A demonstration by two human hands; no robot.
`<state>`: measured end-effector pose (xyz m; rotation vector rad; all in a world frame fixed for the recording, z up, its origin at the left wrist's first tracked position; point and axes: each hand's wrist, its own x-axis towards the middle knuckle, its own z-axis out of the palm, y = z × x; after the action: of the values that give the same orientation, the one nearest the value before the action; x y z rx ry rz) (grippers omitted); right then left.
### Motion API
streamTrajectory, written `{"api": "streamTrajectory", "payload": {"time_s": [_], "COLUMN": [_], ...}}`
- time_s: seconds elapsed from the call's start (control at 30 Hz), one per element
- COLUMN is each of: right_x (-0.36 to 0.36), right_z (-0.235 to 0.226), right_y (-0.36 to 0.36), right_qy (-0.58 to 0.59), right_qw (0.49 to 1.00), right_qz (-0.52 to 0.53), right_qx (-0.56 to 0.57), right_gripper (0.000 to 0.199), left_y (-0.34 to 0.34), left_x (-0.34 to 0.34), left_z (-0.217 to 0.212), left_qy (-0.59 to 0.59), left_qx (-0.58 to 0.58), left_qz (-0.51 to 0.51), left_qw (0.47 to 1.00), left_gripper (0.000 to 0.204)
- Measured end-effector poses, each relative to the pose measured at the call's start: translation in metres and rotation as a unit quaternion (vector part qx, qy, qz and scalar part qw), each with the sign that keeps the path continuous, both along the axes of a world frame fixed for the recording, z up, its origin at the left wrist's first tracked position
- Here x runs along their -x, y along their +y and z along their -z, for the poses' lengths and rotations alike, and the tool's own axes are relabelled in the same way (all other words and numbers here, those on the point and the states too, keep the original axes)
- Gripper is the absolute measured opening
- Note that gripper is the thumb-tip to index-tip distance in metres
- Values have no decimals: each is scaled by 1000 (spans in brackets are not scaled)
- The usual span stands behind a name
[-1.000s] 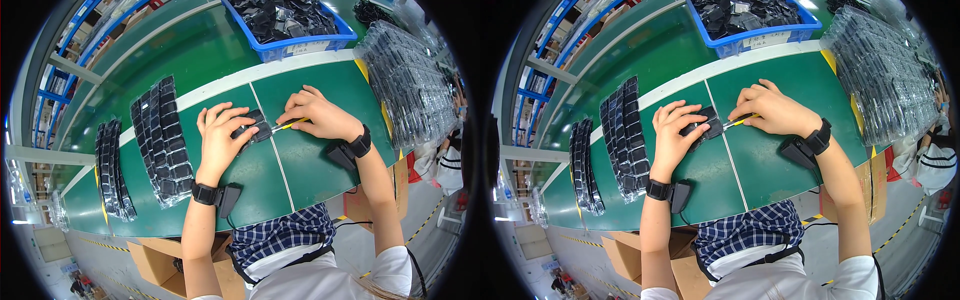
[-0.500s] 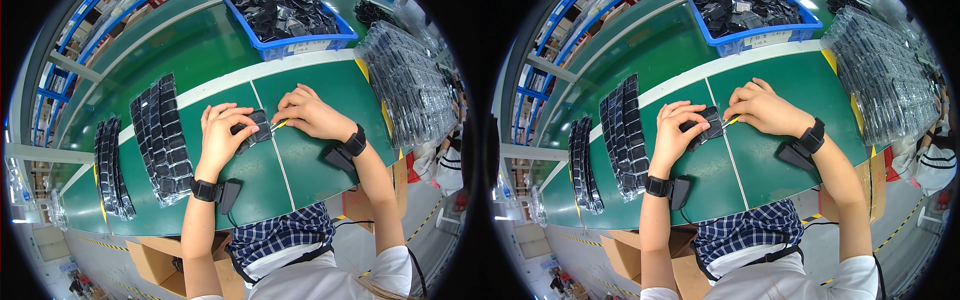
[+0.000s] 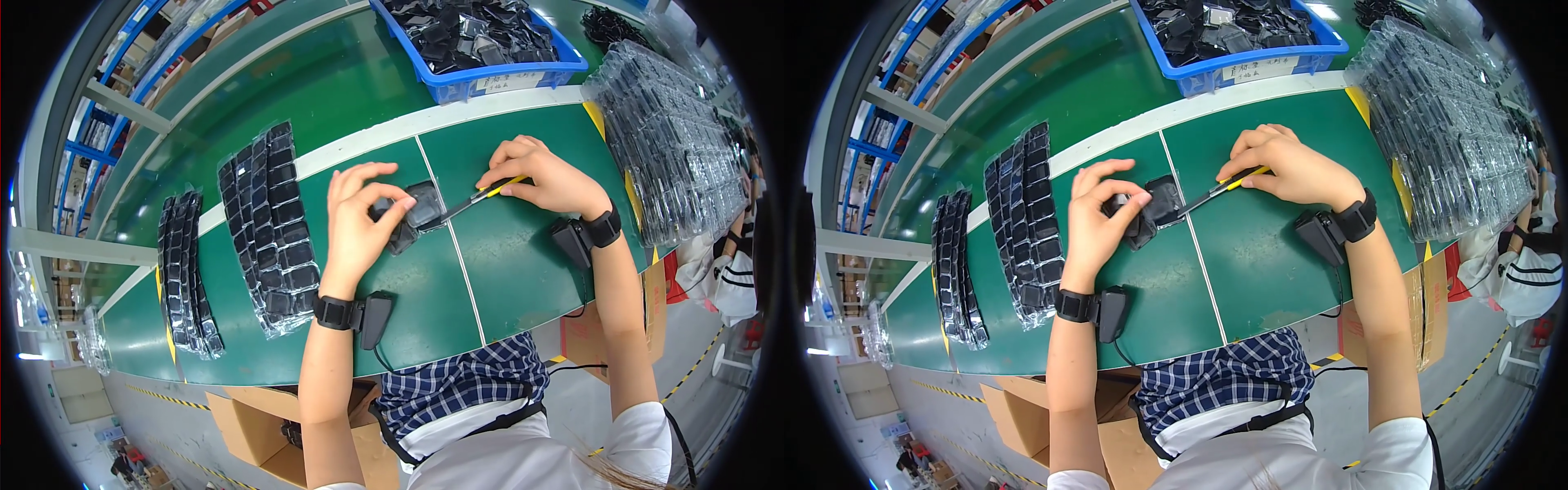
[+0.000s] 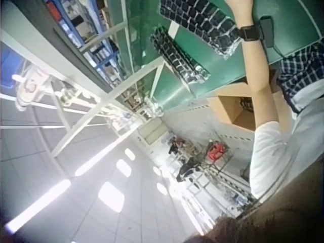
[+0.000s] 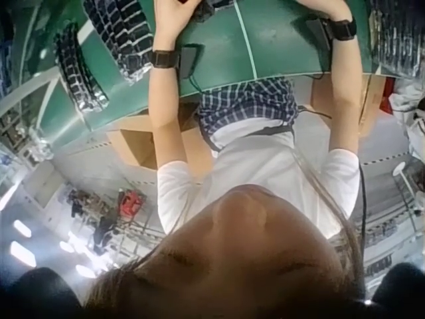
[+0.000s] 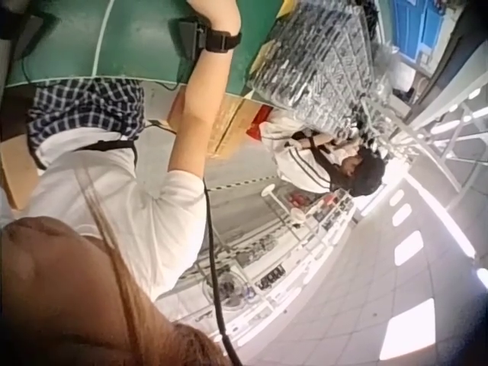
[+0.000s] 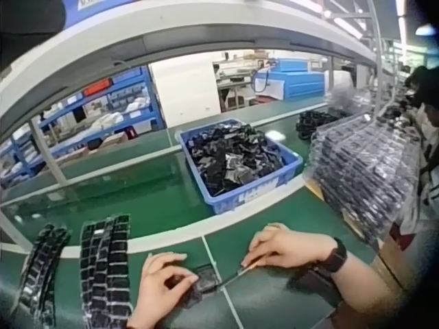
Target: The person separates small black components from a plastic strip using a utility knife and places them into a blue bin.
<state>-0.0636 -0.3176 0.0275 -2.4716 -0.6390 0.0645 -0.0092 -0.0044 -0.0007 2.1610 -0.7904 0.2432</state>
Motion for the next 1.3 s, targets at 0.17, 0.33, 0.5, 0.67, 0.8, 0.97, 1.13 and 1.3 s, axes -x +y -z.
{"api": "streamTrajectory", "payload": {"time_s": [0.17, 0.33, 0.5, 0.67, 0.8, 0.97, 1.13, 1.3], "right_x": [-1, 0, 0, 0, 1, 3, 5, 4], "right_z": [4, 6, 9, 11, 12, 7, 4, 5], "right_y": [11, 17, 22, 26, 24, 26, 28, 29], "right_qy": [-32, -65, -81, -59, -54, -22, 9, 1], "right_qw": [999, 997, 996, 998, 998, 1000, 1000, 1000], "right_qz": [28, 35, 32, 26, 11, 8, 14, 7], "right_qx": [-12, 2, -4, -7, 5, 11, 16, 17], "right_gripper": [33, 34, 33, 32, 31, 31, 33, 34], "left_y": [24, 21, 4, -2, -5, -7, -10, -9], "left_x": [-2, 7, 19, 16, 12, 6, 6, 6], "left_z": [-11, -20, -20, -15, -14, -2, 0, 3], "left_qy": [-43, -55, -73, -92, -103, -89, -83, -53], "left_qx": [-33, -59, -130, -129, -84, -63, -93, -87], "left_qz": [-51, -42, 60, 77, 91, 36, 16, 9], "left_qw": [997, 996, 987, 984, 987, 993, 992, 995], "left_gripper": [13, 23, 33, 27, 21, 13, 13, 15]}}
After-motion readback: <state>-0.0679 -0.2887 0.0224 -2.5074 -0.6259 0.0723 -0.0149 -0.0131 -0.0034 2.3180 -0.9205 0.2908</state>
